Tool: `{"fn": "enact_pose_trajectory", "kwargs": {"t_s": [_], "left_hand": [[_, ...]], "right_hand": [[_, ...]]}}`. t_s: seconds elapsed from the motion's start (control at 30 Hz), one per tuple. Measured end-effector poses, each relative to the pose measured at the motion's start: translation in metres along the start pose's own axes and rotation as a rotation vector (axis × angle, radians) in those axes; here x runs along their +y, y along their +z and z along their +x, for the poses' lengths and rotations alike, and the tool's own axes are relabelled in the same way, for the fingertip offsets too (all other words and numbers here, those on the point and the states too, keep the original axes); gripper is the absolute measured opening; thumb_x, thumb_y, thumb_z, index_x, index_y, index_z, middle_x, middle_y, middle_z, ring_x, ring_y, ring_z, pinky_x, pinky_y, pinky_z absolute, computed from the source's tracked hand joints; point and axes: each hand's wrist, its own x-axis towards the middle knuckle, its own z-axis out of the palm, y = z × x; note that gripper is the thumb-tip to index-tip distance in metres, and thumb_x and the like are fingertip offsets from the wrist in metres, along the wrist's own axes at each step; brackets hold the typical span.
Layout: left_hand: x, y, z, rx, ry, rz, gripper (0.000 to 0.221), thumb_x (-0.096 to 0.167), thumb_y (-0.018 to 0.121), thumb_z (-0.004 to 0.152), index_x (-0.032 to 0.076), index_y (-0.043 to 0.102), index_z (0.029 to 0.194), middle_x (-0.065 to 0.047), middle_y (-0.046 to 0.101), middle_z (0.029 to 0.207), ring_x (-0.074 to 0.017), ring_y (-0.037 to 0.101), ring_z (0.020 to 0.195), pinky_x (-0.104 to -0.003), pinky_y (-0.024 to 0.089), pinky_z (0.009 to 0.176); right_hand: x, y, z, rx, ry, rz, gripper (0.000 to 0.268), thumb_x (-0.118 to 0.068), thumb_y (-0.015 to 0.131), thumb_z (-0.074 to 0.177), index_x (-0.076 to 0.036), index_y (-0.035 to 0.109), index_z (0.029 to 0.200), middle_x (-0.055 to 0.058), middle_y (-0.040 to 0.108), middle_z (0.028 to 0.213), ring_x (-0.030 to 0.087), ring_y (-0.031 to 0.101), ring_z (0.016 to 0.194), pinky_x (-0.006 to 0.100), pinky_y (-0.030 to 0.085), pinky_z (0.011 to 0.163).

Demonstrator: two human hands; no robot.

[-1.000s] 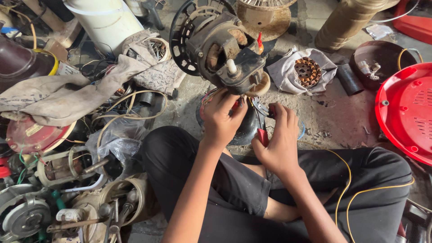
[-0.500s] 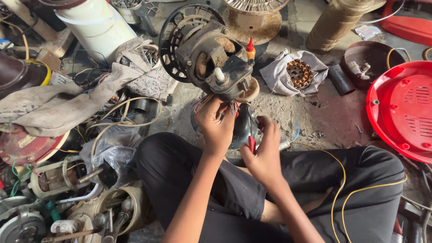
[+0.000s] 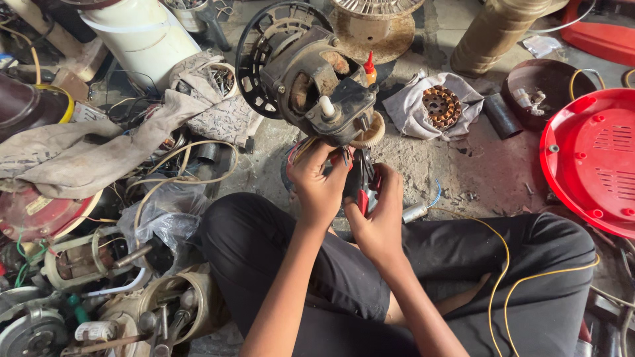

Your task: The person sits on the floor and repairs a ceiling fan motor. They use pliers to strip the insulation from several wires and then twist the exposed ends together to create electrical connections.

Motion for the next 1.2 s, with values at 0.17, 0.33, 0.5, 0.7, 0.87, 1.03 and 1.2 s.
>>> {"fn": "enact_pose_trajectory", "kwargs": {"t_s": [0.17, 0.33, 0.5, 0.7, 0.87, 1.03, 1.2], "left_hand": [[-0.004, -0.005, 0.001, -0.142, 0.039, 0.294, 0.013, -0.001, 0.076, 0.095, 0.004, 0.070, 0.105, -0.010, 0.066, 0.092, -0.0266, 0.068, 0.083, -0.036, 0.053, 0.075], [-0.004, -0.002, 0.000, -0.078, 0.192, 0.473, 0.019, 0.005, 0.073, 0.096, 0.004, 0.068, 0.114, -0.012, 0.067, 0.113, -0.0332, 0.069, 0.097, -0.043, 0.056, 0.083], [0.006, -0.003, 0.001, -0.141, 0.223, 0.752, 0.021, 0.013, 0.071, 0.096, 0.007, 0.068, 0.115, -0.013, 0.065, 0.118, -0.0352, 0.066, 0.094, -0.047, 0.053, 0.080], [0.027, 0.005, 0.004, -0.160, 0.175, 0.837, 0.027, 0.011, 0.069, 0.094, 0.010, 0.068, 0.120, -0.016, 0.062, 0.114, -0.0353, 0.066, 0.089, -0.047, 0.052, 0.077], [0.048, 0.002, 0.010, -0.268, -0.040, 0.811, 0.026, 0.015, 0.070, 0.097, 0.014, 0.068, 0.123, -0.016, 0.061, 0.116, -0.0334, 0.068, 0.090, -0.045, 0.052, 0.076], [0.045, -0.020, 0.021, -0.430, 0.113, 0.745, 0.043, 0.019, 0.076, 0.082, 0.008, 0.065, 0.123, -0.017, 0.060, 0.113, -0.0340, 0.067, 0.096, -0.044, 0.053, 0.080], [0.025, -0.043, 0.029, -0.537, 0.250, 0.606, 0.034, 0.031, 0.081, 0.084, 0.010, 0.066, 0.105, -0.006, 0.064, 0.103, -0.0295, 0.068, 0.097, -0.040, 0.054, 0.080]], "right_hand": [[-0.002, 0.004, 0.005, 0.003, -0.007, -0.016, 0.068, -0.009, 0.068, 0.072, 0.005, 0.046, 0.134, 0.020, 0.051, 0.117, 0.034, 0.054, 0.111, 0.042, 0.044, 0.103], [-0.002, -0.004, 0.009, -0.034, 0.007, -0.020, 0.069, -0.010, 0.068, 0.070, 0.006, 0.046, 0.133, 0.019, 0.052, 0.116, 0.034, 0.054, 0.111, 0.042, 0.043, 0.103], [-0.002, -0.008, 0.009, -0.063, -0.039, -0.077, 0.070, -0.011, 0.067, 0.069, 0.006, 0.046, 0.134, 0.020, 0.052, 0.117, 0.035, 0.052, 0.112, 0.043, 0.043, 0.103], [0.006, -0.021, 0.016, -0.091, -0.058, -0.123, 0.061, -0.011, 0.068, 0.070, 0.003, 0.051, 0.127, 0.019, 0.054, 0.111, 0.033, 0.054, 0.100, 0.041, 0.047, 0.092], [0.013, -0.042, 0.029, -0.222, -0.039, -0.084, 0.054, -0.010, 0.069, 0.067, 0.002, 0.054, 0.118, 0.016, 0.054, 0.098, 0.028, 0.054, 0.085, 0.037, 0.048, 0.081], [0.017, -0.066, 0.045, -0.497, 0.073, 0.092, 0.062, -0.012, 0.074, 0.065, 0.002, 0.055, 0.123, 0.009, 0.059, 0.096, 0.016, 0.056, 0.089, 0.031, 0.048, 0.082], [0.020, -0.075, 0.063, -0.722, 0.061, 0.214, 0.060, -0.011, 0.073, 0.064, 0.002, 0.060, 0.121, 0.007, 0.067, 0.102, 0.013, 0.059, 0.096, 0.029, 0.048, 0.089]]}}
